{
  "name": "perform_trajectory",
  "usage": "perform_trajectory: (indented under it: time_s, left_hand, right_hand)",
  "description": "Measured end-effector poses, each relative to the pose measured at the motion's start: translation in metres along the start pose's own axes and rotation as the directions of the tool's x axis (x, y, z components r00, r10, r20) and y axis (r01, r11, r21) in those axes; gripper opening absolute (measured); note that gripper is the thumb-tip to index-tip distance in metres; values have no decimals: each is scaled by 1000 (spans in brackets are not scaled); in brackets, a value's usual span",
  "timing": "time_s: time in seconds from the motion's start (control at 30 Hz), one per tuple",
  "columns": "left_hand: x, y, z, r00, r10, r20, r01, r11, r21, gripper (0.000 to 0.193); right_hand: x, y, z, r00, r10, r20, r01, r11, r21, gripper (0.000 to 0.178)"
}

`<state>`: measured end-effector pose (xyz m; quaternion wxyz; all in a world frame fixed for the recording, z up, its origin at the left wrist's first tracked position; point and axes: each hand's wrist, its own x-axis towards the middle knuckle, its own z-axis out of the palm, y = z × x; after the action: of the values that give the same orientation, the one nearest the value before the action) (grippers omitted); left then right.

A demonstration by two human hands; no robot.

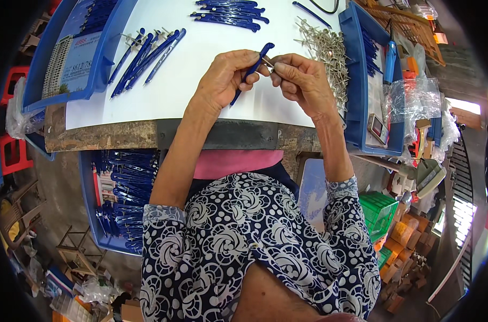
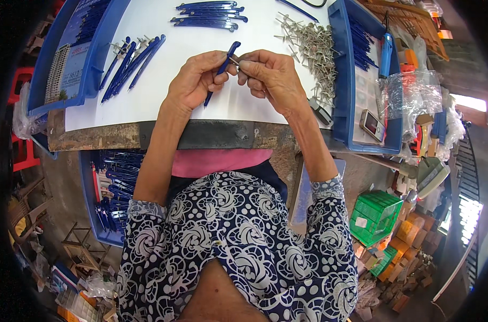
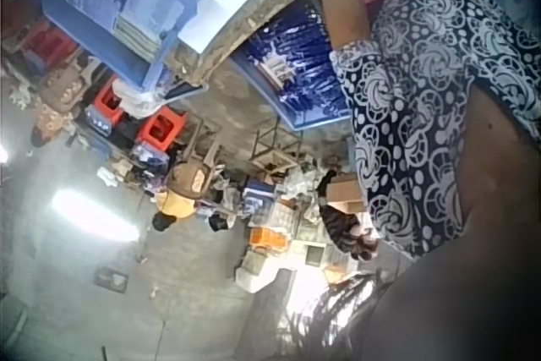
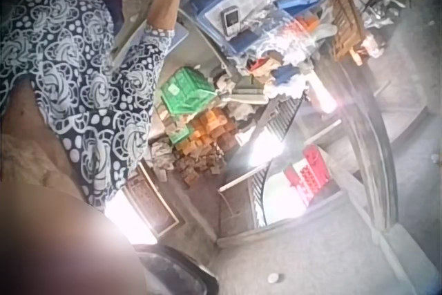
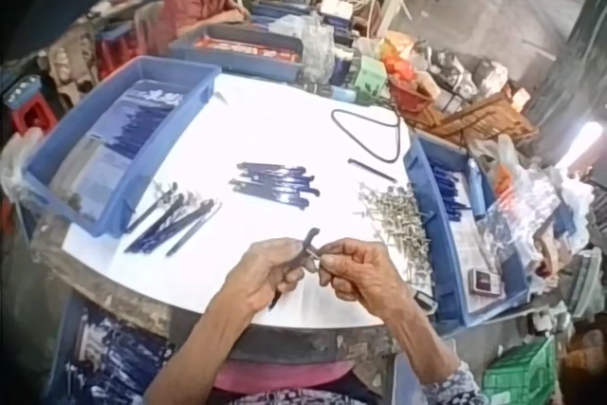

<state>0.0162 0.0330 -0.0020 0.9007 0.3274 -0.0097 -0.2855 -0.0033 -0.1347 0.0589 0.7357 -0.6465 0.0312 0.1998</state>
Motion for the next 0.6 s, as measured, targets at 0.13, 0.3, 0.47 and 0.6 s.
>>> perform_trajectory:
  time_s: [0.13, 0.3, 0.47, 0.6]
  left_hand:
    - [-1, -1, 1, 999, 28, -29, -27, 999, 45, 18]
    - [0, -1, 2, 999, 33, -34, -31, 998, 55, 19]
    - [1, -2, 4, 998, 47, -51, -42, 994, 101, 19]
    - [0, -2, 3, 996, 60, -64, -52, 991, 122, 20]
  right_hand:
    - [1, 3, -1, 1000, 7, -6, -7, 1000, 27, 18]
    - [0, 4, -2, 1000, 12, -18, -11, 998, 54, 18]
    - [0, 5, -4, 1000, 12, -28, -10, 997, 74, 17]
    - [1, 7, -3, 1000, 7, -28, -5, 997, 72, 17]
